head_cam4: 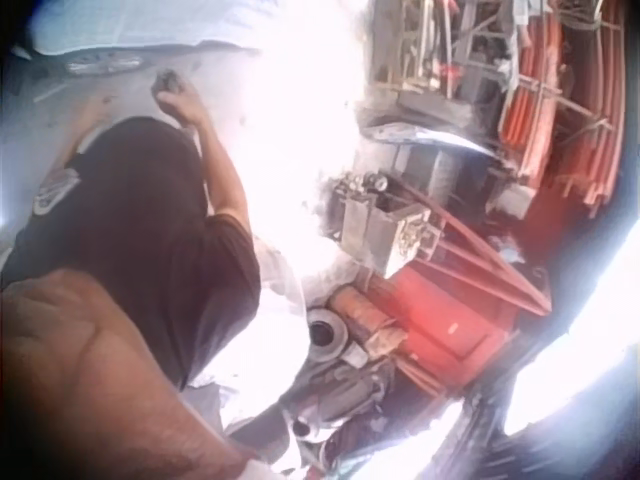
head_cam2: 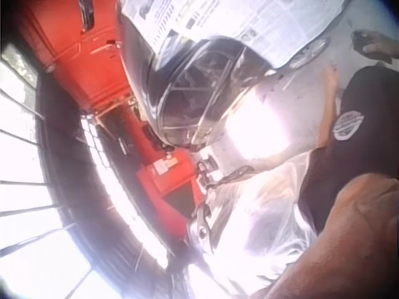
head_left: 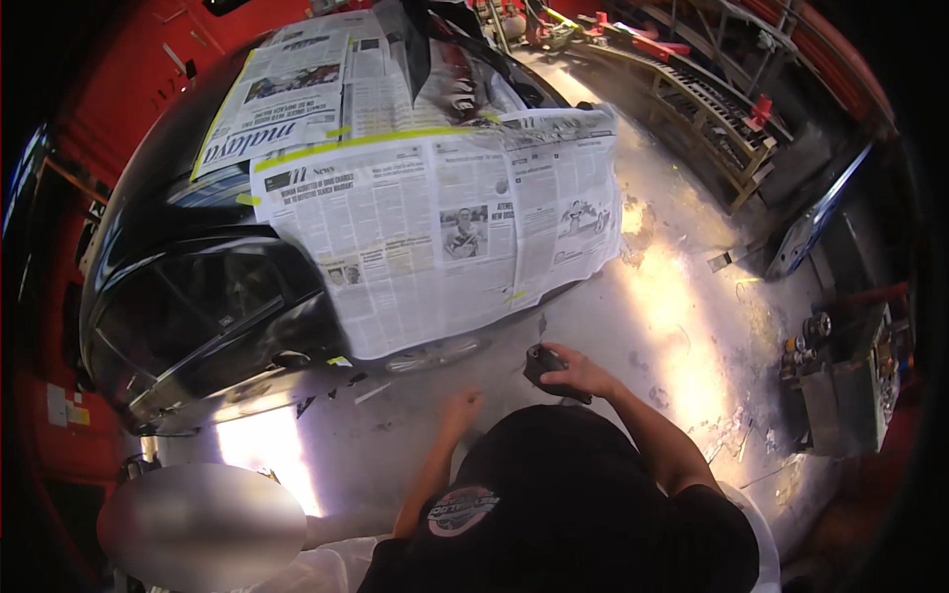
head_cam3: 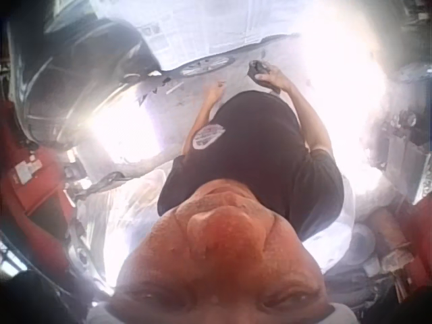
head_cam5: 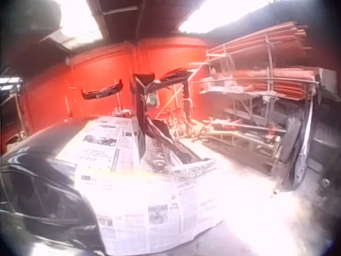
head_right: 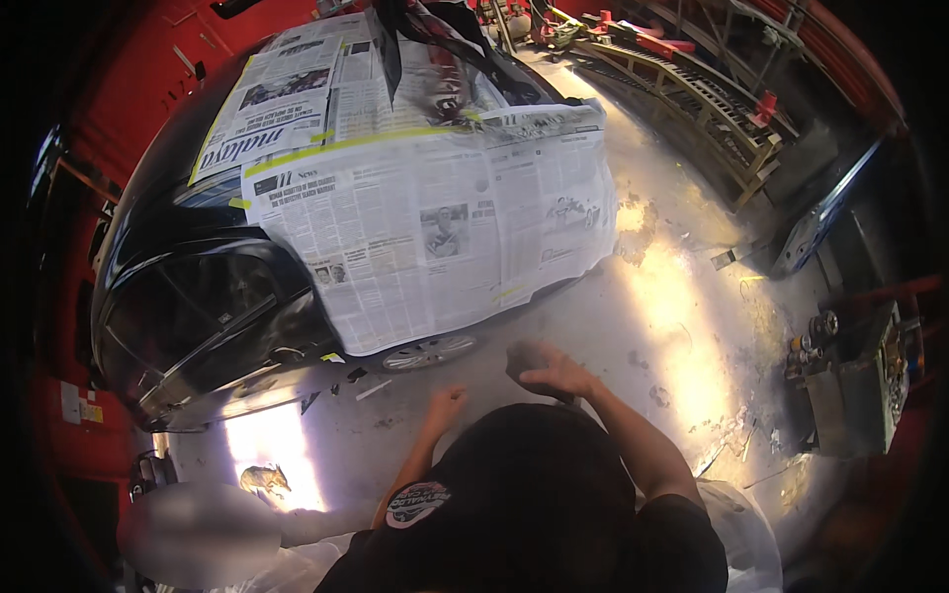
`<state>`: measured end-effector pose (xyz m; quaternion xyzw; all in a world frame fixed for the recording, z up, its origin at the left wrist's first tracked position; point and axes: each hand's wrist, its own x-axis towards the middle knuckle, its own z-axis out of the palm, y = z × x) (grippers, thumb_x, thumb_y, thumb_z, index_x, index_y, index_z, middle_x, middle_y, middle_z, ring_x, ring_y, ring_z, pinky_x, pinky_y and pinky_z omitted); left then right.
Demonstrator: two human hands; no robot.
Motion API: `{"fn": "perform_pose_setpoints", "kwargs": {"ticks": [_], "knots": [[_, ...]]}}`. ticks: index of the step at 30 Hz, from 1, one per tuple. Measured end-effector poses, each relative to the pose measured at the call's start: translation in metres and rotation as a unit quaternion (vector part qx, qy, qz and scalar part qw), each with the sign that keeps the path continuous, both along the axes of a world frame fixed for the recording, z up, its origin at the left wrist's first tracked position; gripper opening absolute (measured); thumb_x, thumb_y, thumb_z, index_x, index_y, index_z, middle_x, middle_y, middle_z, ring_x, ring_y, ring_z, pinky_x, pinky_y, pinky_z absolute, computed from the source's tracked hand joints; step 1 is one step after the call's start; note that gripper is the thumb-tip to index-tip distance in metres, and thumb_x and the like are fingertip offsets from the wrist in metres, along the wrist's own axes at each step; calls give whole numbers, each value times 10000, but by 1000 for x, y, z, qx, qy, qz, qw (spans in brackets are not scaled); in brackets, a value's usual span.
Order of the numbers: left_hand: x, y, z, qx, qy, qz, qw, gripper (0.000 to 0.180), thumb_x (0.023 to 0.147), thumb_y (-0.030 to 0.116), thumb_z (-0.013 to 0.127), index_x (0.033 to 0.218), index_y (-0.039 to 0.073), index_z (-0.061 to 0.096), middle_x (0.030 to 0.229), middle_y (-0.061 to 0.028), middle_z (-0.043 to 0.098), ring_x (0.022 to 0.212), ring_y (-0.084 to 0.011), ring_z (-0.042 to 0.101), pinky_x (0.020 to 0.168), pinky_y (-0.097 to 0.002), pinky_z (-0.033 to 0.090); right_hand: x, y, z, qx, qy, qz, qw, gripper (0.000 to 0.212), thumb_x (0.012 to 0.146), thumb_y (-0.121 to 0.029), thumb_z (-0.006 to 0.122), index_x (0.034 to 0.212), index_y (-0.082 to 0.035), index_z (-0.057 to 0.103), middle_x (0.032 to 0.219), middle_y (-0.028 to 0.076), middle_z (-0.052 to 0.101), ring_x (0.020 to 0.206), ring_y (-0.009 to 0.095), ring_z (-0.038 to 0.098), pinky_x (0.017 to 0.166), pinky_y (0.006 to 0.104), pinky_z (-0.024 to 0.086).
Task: The person removes yellow masking tape from a small black plastic car part and wipes it with a cloth. They then pick up a larger black plastic grille and wipe its surface with a white cloth in a workshop environment.
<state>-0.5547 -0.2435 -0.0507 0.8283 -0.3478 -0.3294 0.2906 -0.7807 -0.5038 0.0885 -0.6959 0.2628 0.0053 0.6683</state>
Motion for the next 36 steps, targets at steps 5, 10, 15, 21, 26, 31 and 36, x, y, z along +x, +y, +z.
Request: {"fn": "perform_pose_setpoints", "kwargs": {"ticks": [5,10,15,21,26,31,36], "knots": [[-63,-78,11,66,24,-115,991,375,966,263,640,1268,55,722,1166,-242,747,1088,-390,718,977,-461,540,-69,-53,-25,19,4,-75,997,912,872,-397,828,1598,-47,403,1492,215,564,1369,323,545,1137,413,438],[-91,-150,12,36,27,-220,974,330,983,229,610,1219,33,730,1187,-230,737,1109,-412,699,988,-458,533,-120,-92,-22,48,-20,-155,986,883,871,-360,829,1584,-30,425,1486,200,567,1354,319,554,1141,416,438],[-97,-211,6,10,61,-239,969,294,1003,187,578,1196,22,727,1205,-223,731,1133,-416,683,1011,-445,519,-140,-134,-39,83,-17,-226,970,874,866,-348,831,1577,-27,435,1478,220,567,1351,331,557,1143,428,438],[-93,-324,-10,-6,77,-267,961,288,1007,181,573,1194,26,726,1195,-224,731,1141,-416,676,1018,-454,509,-154,-221,-54,53,14,-267,962,849,867,-336,825,1572,-50,448,1415,231,615,1296,318,604,1089,418,485],[-110,-465,13,1,81,-318,945,285,999,192,572,1150,23,746,1159,-216,744,1120,-411,685,1010,-460,517,-193,-328,-42,30,29,-338,940,796,861,-296,820,1545,-70,482,1327,211,655,1182,289,669,996,388,548],[-129,-572,32,-17,36,-378,925,274,971,183,586,1124,33,756,1089,-200,762,1053,-406,708,967,-460,542,-231,-400,-17,80,5,-472,878,769,893,-270,790,1570,-106,463,1265,207,665,1096,269,691,899,367,590],[-145,-664,22,-30,83,-333,939,269,965,178,590,1126,44,759,1076,-211,759,1039,-395,716,945,-464,549,-272,-459,-52,146,1,-498,855,763,947,-250,736,1599,-36,401,1200,154,709,1025,199,697,829,303,560]]}}
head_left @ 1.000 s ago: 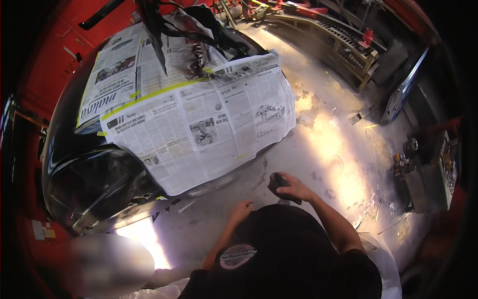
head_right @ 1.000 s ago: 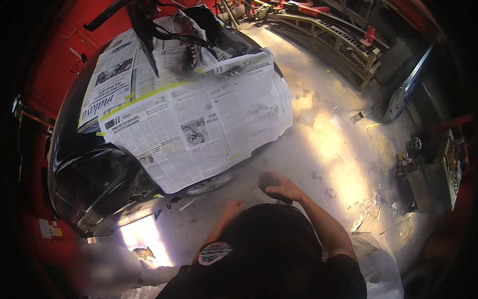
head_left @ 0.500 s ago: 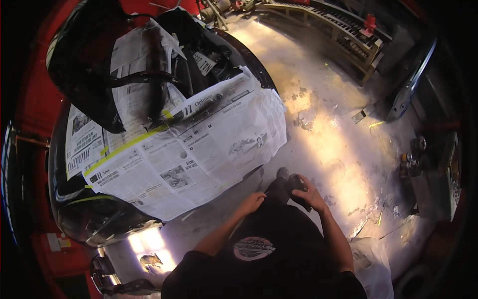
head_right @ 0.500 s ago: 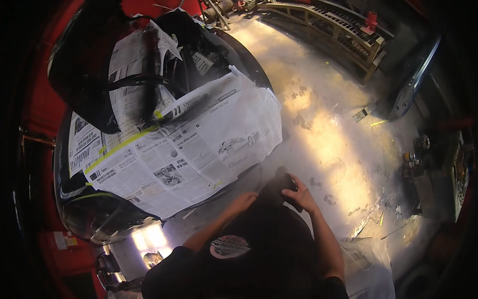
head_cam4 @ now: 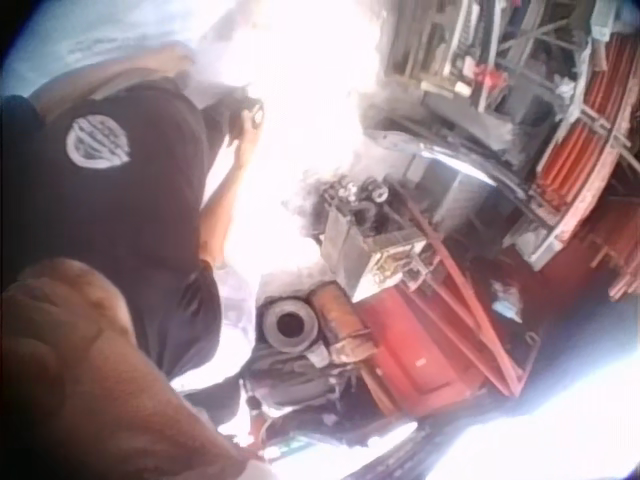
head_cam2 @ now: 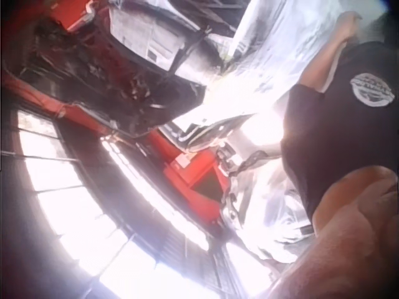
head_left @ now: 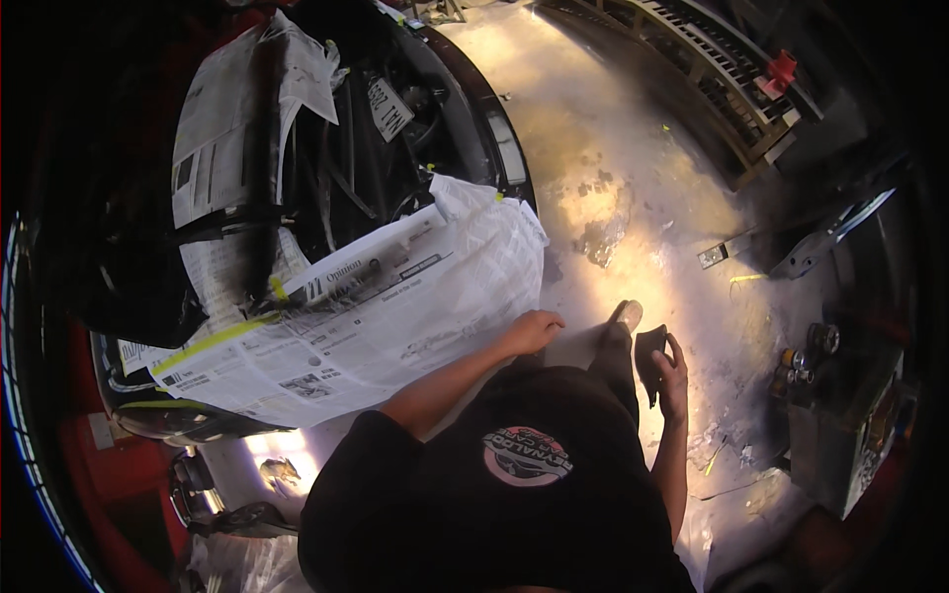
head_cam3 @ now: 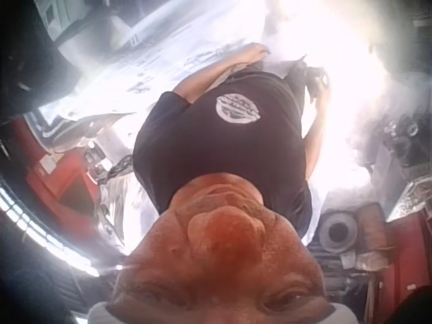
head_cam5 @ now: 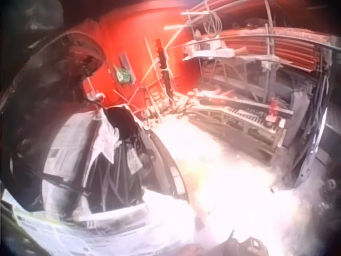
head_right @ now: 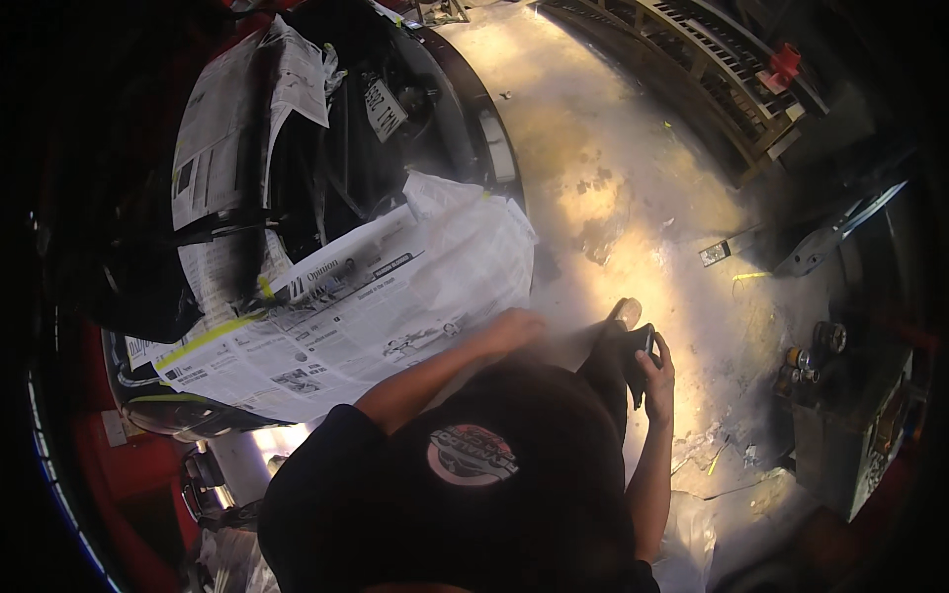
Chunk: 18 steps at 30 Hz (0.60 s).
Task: The person removes yellow masking tape from a small black plastic car part and wipes it with a cloth. They then pick up a larger black plastic grille and wipe its surface with a white cloth in a workshop environment.
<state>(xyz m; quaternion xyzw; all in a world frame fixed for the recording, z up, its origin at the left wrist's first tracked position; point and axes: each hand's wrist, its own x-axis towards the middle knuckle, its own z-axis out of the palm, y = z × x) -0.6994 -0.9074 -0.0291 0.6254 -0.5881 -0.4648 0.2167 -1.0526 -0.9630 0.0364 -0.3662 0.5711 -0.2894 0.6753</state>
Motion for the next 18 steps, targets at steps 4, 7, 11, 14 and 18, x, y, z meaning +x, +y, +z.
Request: {"fn": "perform_pose_setpoints", "kwargs": {"ticks": [4,7,11,14,18], "knots": [[-27,-51,-10,4,3,51,999,268,970,190,603,1133,43,758,1068,-207,762,1031,-382,723,944,-455,553,-18,-87,-15,4,-9,76,997,765,947,-269,752,1591,-29,415,1206,156,702,1087,199,675,907,316,543],[-57,-84,-7,17,-4,91,996,262,973,200,623,1131,40,757,1064,-200,764,1024,-364,730,935,-441,557,-16,-165,8,1,-29,135,990,753,954,-272,741,1602,-62,421,1228,151,692,1080,195,663,943,316,533],[-104,-122,10,5,47,146,988,252,970,197,653,1130,30,754,1071,-196,763,1027,-334,736,921,-425,557,-16,-265,40,-58,9,243,968,811,900,-302,793,1587,-48,443,1248,177,681,1113,230,664,974,351,530],[-115,-135,14,0,53,174,983,247,968,186,665,1133,24,751,1073,-193,763,1017,-322,736,907,-410,555,-7,-326,44,-57,0,285,957,838,887,-321,786,1600,-59,432,1257,163,677,1127,221,654,1003,349,513],[-112,-133,17,36,36,262,964,252,971,177,663,1148,15,741,1042,-168,770,975,-299,735,887,-395,556,24,-375,47,-58,-26,301,951,843,887,-319,789,1602,-55,428,1286,163,667,1151,222,650,1018,347,508]]}}
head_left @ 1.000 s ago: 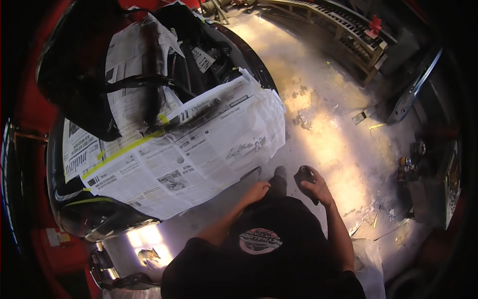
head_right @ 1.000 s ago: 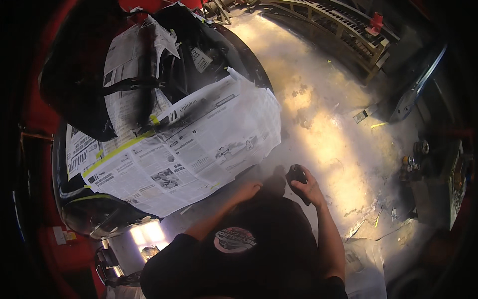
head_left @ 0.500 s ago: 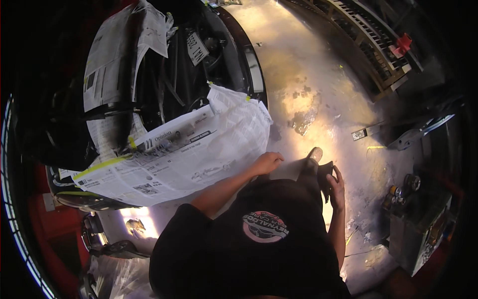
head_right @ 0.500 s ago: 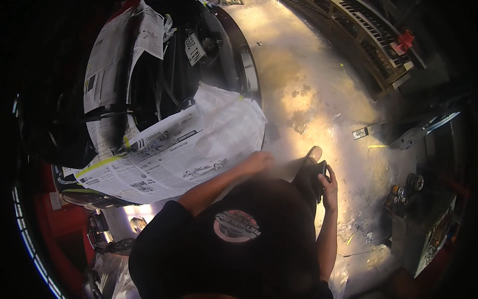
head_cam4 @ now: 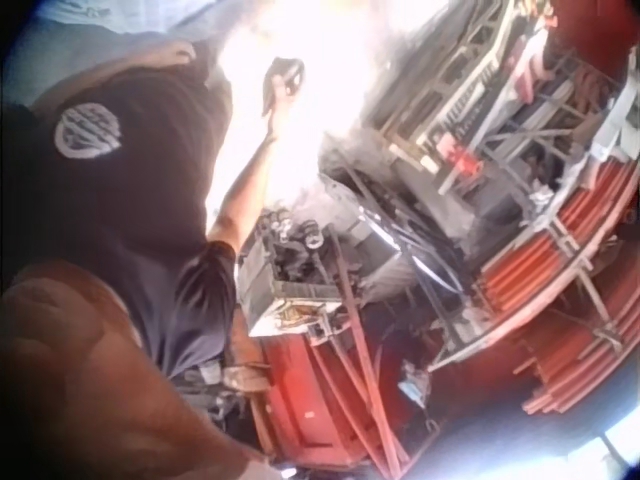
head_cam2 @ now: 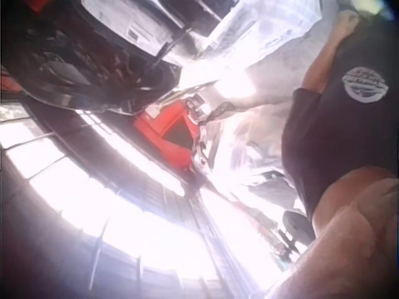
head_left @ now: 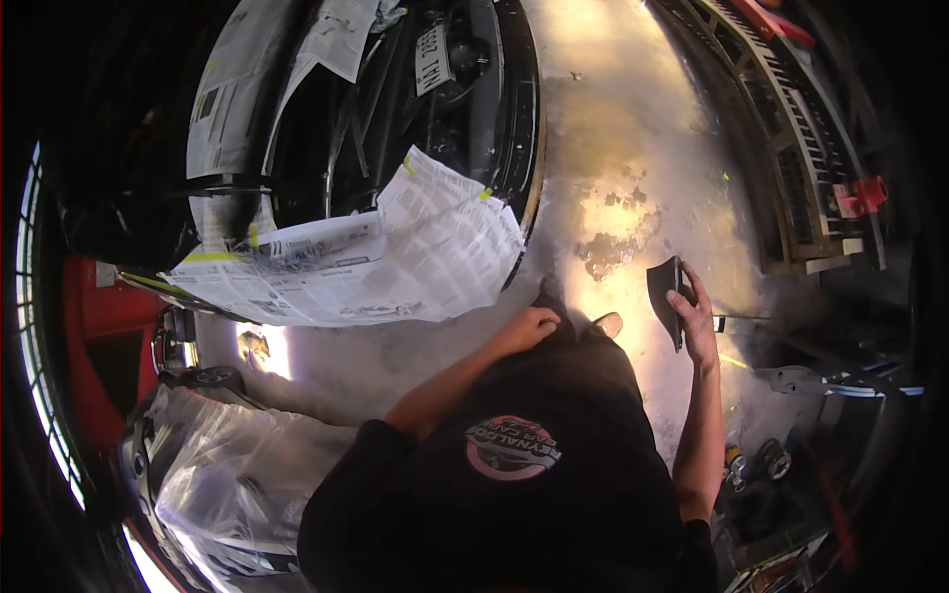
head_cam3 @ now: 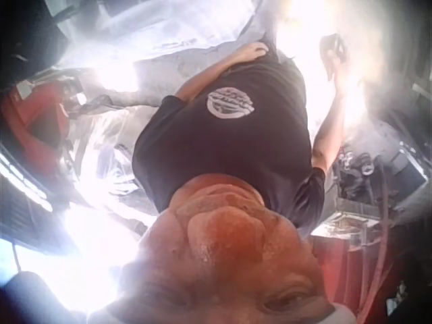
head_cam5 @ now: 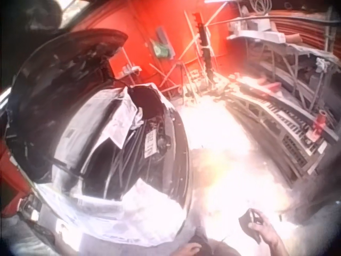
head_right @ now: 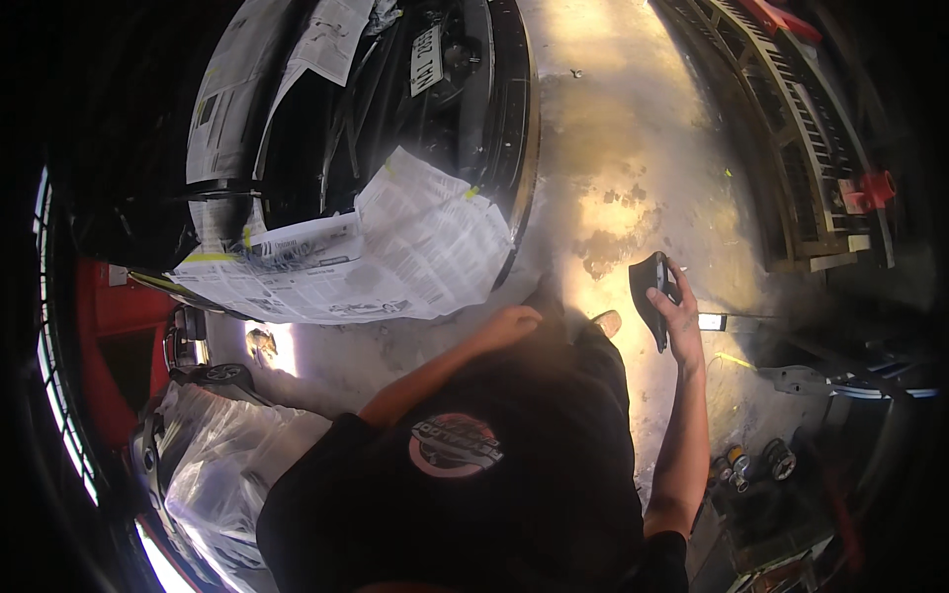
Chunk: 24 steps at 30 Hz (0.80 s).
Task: The person removes yellow masking tape from a small black plastic car part and wipes it with a cloth. They then pick up a larger black plastic grille and wipe its surface with a white cloth in a workshop environment.
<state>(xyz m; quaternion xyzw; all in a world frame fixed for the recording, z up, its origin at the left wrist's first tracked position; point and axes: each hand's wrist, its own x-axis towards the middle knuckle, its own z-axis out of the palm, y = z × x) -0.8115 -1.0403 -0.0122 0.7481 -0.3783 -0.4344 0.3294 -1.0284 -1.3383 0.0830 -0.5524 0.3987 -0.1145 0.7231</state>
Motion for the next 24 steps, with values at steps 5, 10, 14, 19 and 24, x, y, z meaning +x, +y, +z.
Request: {"fn": "perform_pose_setpoints", "kwargs": {"ticks": [5,10,14,19,24], "knots": [[13,-17,-3,-59,31,72,995,262,962,185,684,1147,6,732,1040,-153,762,955,-254,725,872,-375,551,55,-12,6,10,1,56,998,866,886,-331,797,1609,-47,412,1286,176,663,1172,244,641,1019,365,506],[34,-77,-16,-88,84,103,987,380,999,229,680,1327,38,651,1018,-158,736,938,-225,710,823,-365,564,102,-15,25,-27,19,137,990,907,893,-346,787,1637,-53,359,1328,184,644,1215,262,623,1037,367,498],[67,-112,18,-94,267,150,947,618,1053,345,664,1568,102,424,1098,-138,699,965,-196,699,773,-341,584,136,-25,27,-7,-8,183,983,922,884,-243,838,1629,-18,343,1385,206,629,1251,268,636,1055,382,523],[99,-122,68,-170,376,191,891,753,1058,403,659,1643,138,266,1269,-147,615,1041,-214,688,817,-369,626,181,-21,34,15,-40,244,969,911,888,-171,858,1627,-20,347,1462,182,576,1286,243,614,1058,363,525],[109,-123,86,-170,371,209,889,712,1049,319,685,1626,117,318,1355,-130,555,1187,-234,625,905,-387,626,212,-12,45,57,-50,301,951,913,885,-146,861,1631,-33,346,1510,156,540,1341,226,570,1082,354,510]]}}
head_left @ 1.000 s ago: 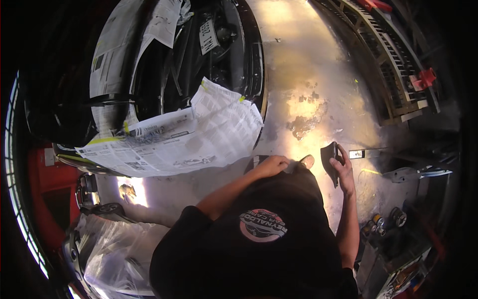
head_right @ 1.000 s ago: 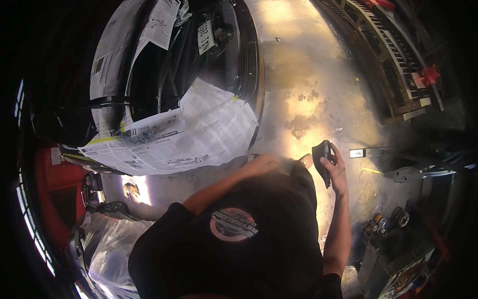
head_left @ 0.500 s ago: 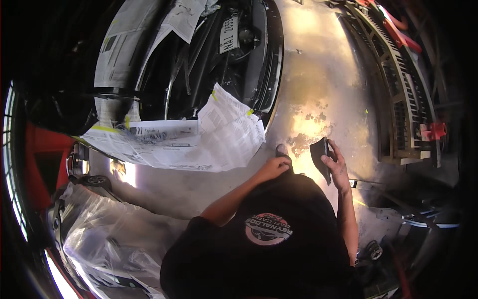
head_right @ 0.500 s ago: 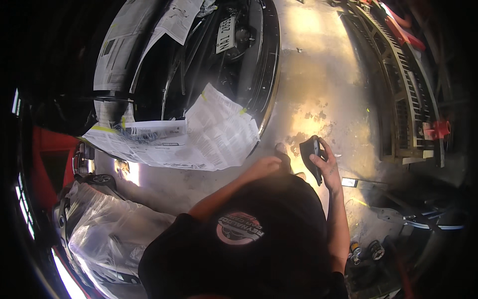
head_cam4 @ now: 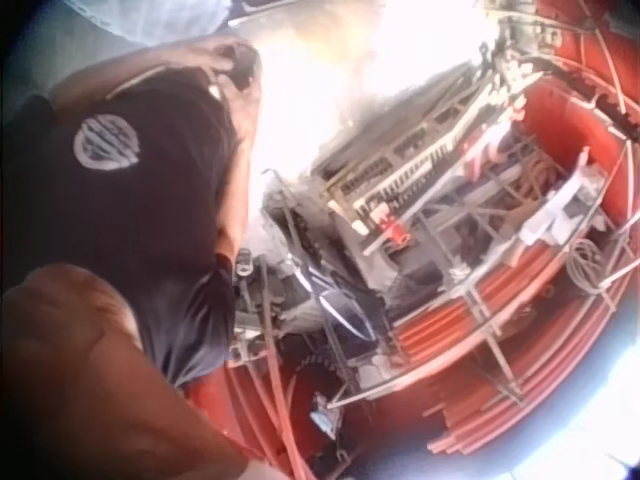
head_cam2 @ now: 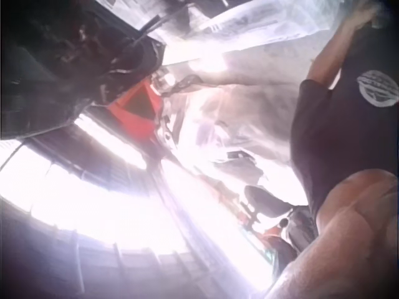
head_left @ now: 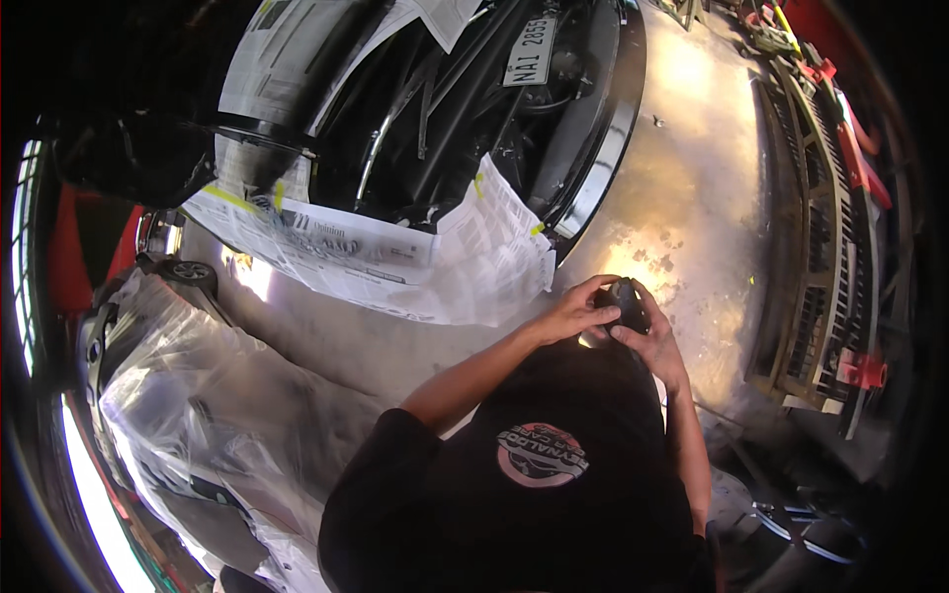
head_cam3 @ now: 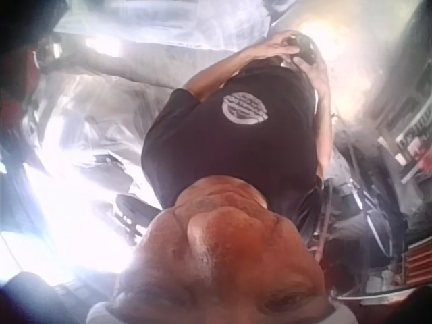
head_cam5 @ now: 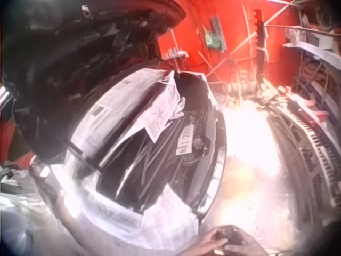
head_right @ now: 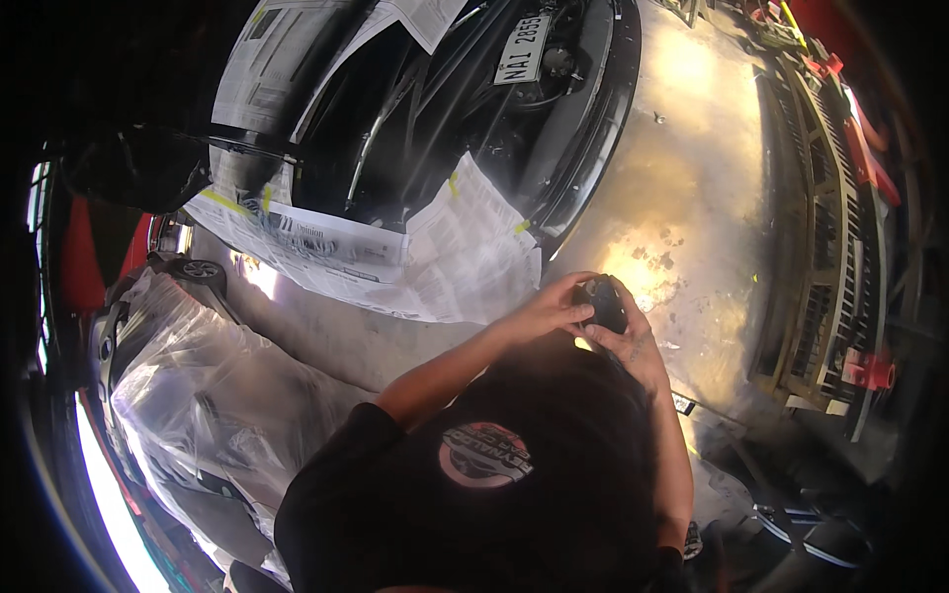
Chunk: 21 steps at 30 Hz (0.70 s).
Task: The person removes yellow masking tape from a small black plastic car part and wipes it with a cloth. They then pick up a larger black plastic grille and wipe its surface with a white cloth in a workshop environment.
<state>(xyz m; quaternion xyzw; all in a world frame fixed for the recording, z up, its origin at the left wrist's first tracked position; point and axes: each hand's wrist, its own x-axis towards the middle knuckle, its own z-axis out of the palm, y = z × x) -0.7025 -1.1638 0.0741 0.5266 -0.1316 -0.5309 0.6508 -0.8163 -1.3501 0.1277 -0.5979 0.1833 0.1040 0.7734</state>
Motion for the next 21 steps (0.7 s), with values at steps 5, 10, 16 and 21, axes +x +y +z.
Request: {"fn": "perform_pose_setpoints", "kwargs": {"ticks": [5,10,16,21], "knots": [[-9,-6,-3,-10,34,104,994,643,1039,202,694,1589,69,388,1407,-103,543,1240,-222,600,928,-379,620,22,-20,-11,-14,-17,71,997,932,864,-146,878,1624,-22,354,1534,154,520,1411,240,503,1134,364,468],[-9,-26,10,-13,3,231,973,640,1009,154,721,1563,62,415,1370,-104,580,1135,-190,654,822,-333,635,41,-51,-10,-16,-21,143,989,929,866,-155,873,1620,-7,350,1568,163,486,1453,261,465,1169,382,432],[-23,-55,22,23,30,340,940,608,1047,175,650,1585,69,387,1465,-102,524,1307,-239,569,918,-417,627,56,-102,-16,-83,-78,224,968,779,899,-114,825,1571,-17,444,1501,166,530,1406,269,505,1134,377,462],[-42,-79,15,41,19,388,921,660,1033,231,702,1585,63,382,1397,-96,569,1149,-179,652,858,-337,631,54,-125,-18,-80,-80,260,959,659,916,-108,805,1508,-29,528,1376,157,574,1297,260,560,1071,372,503]]}}
